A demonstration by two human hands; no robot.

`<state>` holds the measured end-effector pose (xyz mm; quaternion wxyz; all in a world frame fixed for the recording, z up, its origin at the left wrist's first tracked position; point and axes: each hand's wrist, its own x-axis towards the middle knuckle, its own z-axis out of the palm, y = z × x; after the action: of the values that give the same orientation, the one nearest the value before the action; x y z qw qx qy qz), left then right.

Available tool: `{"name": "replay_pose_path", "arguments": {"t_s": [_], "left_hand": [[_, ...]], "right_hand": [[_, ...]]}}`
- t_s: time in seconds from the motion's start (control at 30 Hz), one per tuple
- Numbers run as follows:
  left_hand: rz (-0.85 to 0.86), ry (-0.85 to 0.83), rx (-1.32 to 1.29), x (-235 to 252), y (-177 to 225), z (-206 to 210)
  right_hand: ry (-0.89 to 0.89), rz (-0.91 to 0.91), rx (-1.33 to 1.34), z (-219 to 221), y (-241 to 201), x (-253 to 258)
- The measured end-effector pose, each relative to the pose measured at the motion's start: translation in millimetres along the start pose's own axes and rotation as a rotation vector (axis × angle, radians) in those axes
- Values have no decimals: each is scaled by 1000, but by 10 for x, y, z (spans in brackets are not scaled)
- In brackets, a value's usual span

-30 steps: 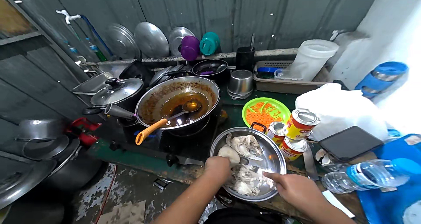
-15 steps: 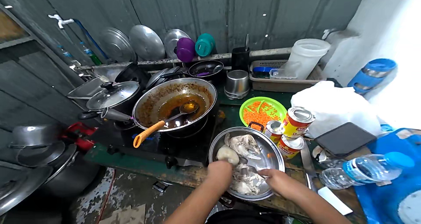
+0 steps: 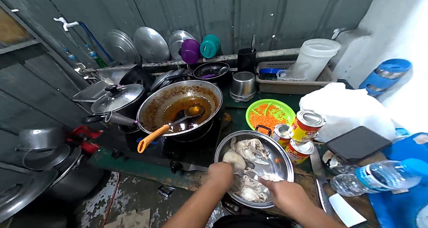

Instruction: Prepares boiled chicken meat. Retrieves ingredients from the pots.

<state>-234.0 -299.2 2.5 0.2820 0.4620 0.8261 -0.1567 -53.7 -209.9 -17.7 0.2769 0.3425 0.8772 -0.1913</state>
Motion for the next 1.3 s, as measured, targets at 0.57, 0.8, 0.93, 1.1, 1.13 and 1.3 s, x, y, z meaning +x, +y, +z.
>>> {"name": "replay_pose_path", "arguments": {"t_s": [0.57,0.8,0.93,1.1,1.13,1.3], "left_hand": [[0,-40,-13,-67,90,27],[-22,-39,-63,-4,48,72],[27,-34,-63,-113,47,20],[41,26,-80,42,107,33],[39,12,-80,76,114,55],[46,8,-106,196,74,127]], "right_hand": [[7,13,69,-226,121,-152],[-48,-82,40,13,88,-189],[73,-4,99,-172,266,-121],[31,13,-47,-111,98,4],[25,2,-67,-95,102,-20],[-30,-9,-37,-107,205,-37]]}}
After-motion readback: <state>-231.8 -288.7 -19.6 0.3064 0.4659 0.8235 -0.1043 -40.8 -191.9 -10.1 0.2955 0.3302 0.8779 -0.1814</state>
